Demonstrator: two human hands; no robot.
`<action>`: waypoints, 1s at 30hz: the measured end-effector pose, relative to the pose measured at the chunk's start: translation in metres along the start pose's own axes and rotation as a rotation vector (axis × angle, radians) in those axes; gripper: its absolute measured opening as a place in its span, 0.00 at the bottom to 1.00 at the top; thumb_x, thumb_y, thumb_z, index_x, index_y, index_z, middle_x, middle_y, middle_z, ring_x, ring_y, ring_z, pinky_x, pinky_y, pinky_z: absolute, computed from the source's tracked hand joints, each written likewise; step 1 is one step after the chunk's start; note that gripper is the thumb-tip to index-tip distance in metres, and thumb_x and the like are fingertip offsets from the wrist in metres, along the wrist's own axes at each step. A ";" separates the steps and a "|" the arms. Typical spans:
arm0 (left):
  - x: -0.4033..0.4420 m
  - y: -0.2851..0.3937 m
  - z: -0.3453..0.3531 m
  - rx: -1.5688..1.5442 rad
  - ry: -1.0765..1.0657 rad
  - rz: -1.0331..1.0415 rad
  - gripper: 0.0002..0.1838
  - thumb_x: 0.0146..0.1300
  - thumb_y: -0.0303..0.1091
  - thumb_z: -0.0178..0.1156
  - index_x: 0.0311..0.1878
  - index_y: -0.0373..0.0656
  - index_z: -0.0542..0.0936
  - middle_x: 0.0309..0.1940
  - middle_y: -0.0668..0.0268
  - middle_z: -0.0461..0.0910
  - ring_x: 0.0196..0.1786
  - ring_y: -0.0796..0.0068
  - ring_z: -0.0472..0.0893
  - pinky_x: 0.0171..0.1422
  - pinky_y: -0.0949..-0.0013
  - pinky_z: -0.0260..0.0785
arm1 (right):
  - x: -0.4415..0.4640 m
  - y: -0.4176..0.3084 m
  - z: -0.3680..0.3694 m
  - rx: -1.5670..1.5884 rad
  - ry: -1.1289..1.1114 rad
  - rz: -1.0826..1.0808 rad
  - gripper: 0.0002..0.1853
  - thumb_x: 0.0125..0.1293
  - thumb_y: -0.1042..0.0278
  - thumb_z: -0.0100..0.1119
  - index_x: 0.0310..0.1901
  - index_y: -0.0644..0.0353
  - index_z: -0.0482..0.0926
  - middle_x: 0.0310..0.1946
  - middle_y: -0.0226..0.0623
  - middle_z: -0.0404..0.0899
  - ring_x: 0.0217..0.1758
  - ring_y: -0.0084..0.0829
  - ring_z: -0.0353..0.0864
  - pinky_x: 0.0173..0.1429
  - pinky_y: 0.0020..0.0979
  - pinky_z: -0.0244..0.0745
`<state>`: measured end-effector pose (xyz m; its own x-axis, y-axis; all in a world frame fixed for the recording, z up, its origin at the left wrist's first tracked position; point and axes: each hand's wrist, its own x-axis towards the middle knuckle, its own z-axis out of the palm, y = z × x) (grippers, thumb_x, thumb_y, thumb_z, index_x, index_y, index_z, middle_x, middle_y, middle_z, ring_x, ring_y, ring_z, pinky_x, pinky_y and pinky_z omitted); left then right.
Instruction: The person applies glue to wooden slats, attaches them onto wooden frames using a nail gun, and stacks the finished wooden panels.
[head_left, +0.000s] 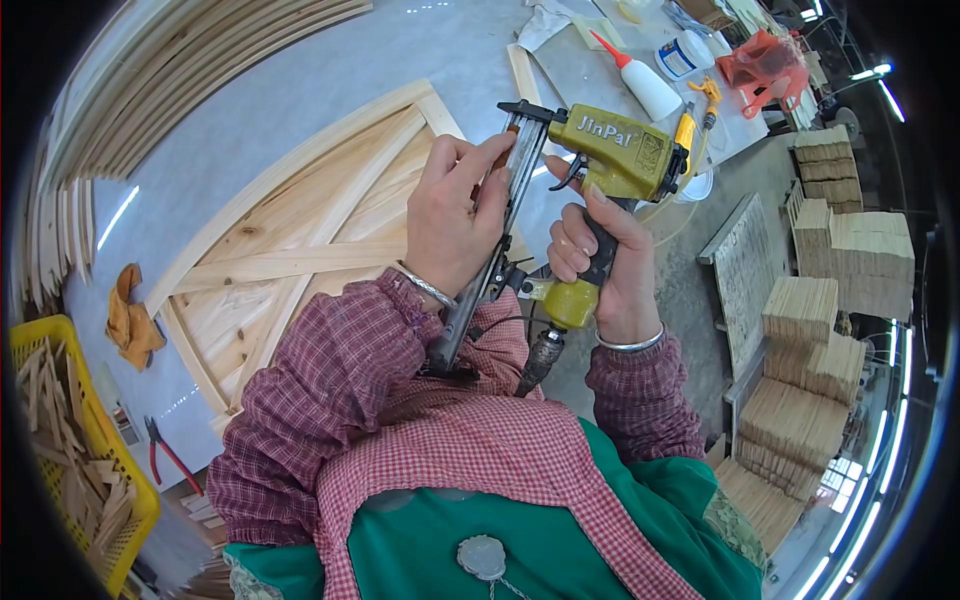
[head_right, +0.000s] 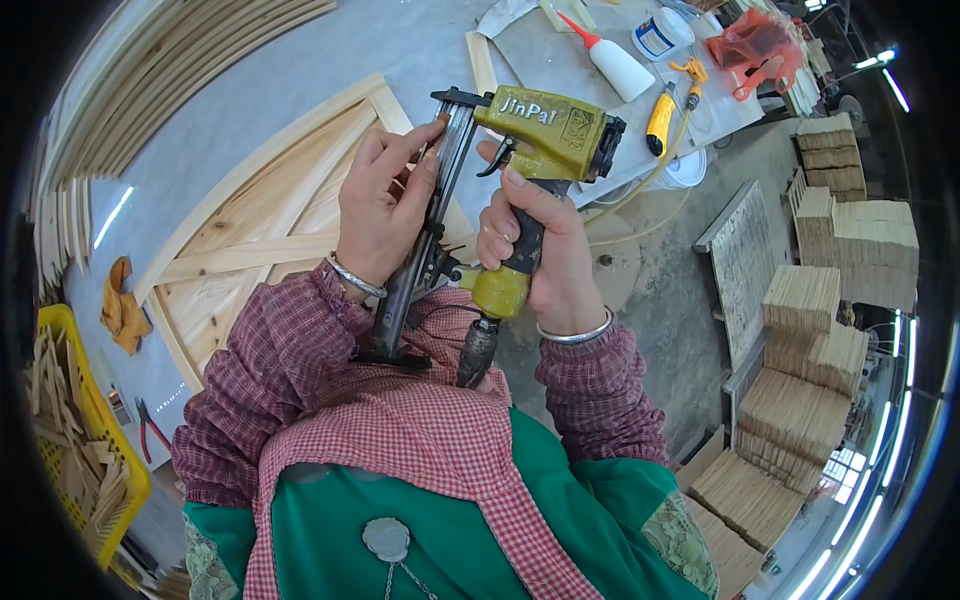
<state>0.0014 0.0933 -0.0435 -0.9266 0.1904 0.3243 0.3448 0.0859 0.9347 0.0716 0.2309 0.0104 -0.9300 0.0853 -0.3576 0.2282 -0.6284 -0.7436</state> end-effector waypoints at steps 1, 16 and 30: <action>0.001 0.000 -0.001 0.009 -0.027 -0.006 0.13 0.59 0.24 0.58 0.48 0.45 0.80 0.30 0.63 0.70 0.28 0.69 0.74 0.32 0.69 0.67 | 0.000 0.000 0.000 0.006 -0.003 0.002 0.26 0.70 0.62 0.47 0.65 0.67 0.61 0.15 0.24 0.56 0.16 0.19 0.59 0.21 0.25 0.59; 0.047 -0.004 -0.019 0.330 -0.430 0.179 0.14 0.57 0.27 0.58 0.48 0.45 0.76 0.35 0.58 0.73 0.37 0.57 0.77 0.40 0.60 0.70 | 0.001 0.002 -0.008 0.099 -0.003 0.048 0.24 0.69 0.63 0.51 0.63 0.66 0.65 0.15 0.25 0.60 0.17 0.21 0.62 0.23 0.26 0.62; 0.053 -0.019 -0.014 0.056 -0.455 -0.066 0.05 0.59 0.26 0.56 0.38 0.39 0.79 0.33 0.61 0.72 0.34 0.67 0.76 0.42 0.67 0.69 | 0.000 0.002 -0.004 0.019 0.055 0.043 0.25 0.70 0.62 0.48 0.64 0.67 0.63 0.15 0.24 0.56 0.17 0.20 0.59 0.22 0.25 0.59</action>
<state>-0.0563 0.0885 -0.0416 -0.7912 0.5914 0.1558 0.3063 0.1626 0.9379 0.0732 0.2327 0.0062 -0.9022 0.1000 -0.4196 0.2614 -0.6470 -0.7163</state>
